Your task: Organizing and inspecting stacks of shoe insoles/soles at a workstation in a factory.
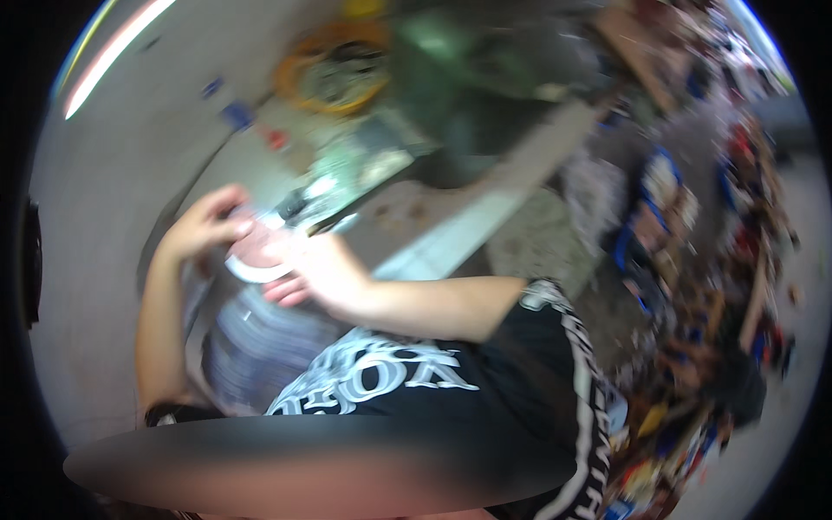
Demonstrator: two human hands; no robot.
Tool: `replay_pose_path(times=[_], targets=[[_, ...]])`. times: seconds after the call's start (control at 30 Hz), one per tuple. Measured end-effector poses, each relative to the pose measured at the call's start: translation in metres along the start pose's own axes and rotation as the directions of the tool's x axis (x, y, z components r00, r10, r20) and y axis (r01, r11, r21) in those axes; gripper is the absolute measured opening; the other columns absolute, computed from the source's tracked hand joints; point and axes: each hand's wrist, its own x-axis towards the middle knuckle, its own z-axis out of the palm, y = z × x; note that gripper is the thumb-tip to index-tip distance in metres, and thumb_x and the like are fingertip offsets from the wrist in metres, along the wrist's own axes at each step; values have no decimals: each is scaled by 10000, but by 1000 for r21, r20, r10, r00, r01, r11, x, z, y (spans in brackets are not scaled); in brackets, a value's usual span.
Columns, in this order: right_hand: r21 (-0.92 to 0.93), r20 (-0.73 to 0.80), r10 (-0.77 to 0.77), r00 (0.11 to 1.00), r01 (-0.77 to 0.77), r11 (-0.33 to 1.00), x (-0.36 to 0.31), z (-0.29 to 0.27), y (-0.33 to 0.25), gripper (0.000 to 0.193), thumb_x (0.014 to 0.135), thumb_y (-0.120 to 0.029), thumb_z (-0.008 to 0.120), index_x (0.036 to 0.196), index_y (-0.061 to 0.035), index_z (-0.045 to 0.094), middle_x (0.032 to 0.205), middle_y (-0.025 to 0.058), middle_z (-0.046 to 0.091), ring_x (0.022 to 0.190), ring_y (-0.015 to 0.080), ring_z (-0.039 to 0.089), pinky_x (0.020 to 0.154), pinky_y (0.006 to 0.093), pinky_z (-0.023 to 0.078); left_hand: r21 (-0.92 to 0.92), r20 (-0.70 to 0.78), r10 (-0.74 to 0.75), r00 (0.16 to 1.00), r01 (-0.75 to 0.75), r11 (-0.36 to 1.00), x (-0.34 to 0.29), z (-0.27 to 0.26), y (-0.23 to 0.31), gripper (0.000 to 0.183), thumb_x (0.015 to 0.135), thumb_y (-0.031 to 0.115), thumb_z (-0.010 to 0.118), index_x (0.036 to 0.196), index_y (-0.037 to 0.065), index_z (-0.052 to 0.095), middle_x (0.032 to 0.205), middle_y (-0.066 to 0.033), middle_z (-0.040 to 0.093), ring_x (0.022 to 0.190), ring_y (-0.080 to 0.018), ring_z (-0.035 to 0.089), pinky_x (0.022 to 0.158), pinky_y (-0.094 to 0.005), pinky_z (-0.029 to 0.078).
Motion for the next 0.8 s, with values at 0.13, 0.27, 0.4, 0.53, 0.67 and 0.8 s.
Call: replay_pose_path(times=[0.13,0.27,0.4,0.53,0.67,0.8], targets=[[-110,-28,-9,1000,6,994,-3,-3,1,450,914,-363,564,1108,42,551,937,198,651,794,252,683,678,314,571,-200,-81,-98,992,80,976,-14,22,-4,381,801,331,705,1020,58,556,827,-1,565,730,-79,518,603,-245,439],[-130,12,53,999,-51,990,2,-4,-4,389,947,-303,517,1072,63,555,912,188,655,768,229,688,646,285,574,-416,-118,-131,984,71,906,-26,41,-27,327,856,250,665,1046,22,528,896,-26,575,783,-83,538,646,-233,445],[-205,87,35,996,-17,979,8,-11,-10,406,947,-317,507,1127,45,544,974,159,658,795,200,687,659,265,576,-469,-246,-153,957,21,883,-35,60,-16,327,853,273,682,1000,17,541,801,-19,579,683,-78,531,568,-226,431],[-283,87,16,996,9,959,8,-13,-17,358,930,-255,507,1100,55,563,946,147,665,756,195,686,615,248,567,-297,-273,-203,940,119,947,-47,71,-6,348,879,326,637,1011,20,536,822,-16,587,755,-88,549,629,-219,438],[-352,89,-22,996,52,934,7,-11,-18,313,915,-276,544,1032,7,606,887,107,676,736,157,673,635,242,551,-230,-349,-276,895,204,952,-58,89,9,422,879,412,612,999,10,558,810,-31,600,695,-96,566,564,-235,456],[-393,89,-20,996,54,918,8,-16,-20,270,890,-263,569,972,-13,631,841,79,678,697,142,663,605,239,536,-410,-339,-416,844,266,873,-57,111,22,463,866,450,610,1005,9,586,838,-63,634,661,-145,632,515,-298,528]])
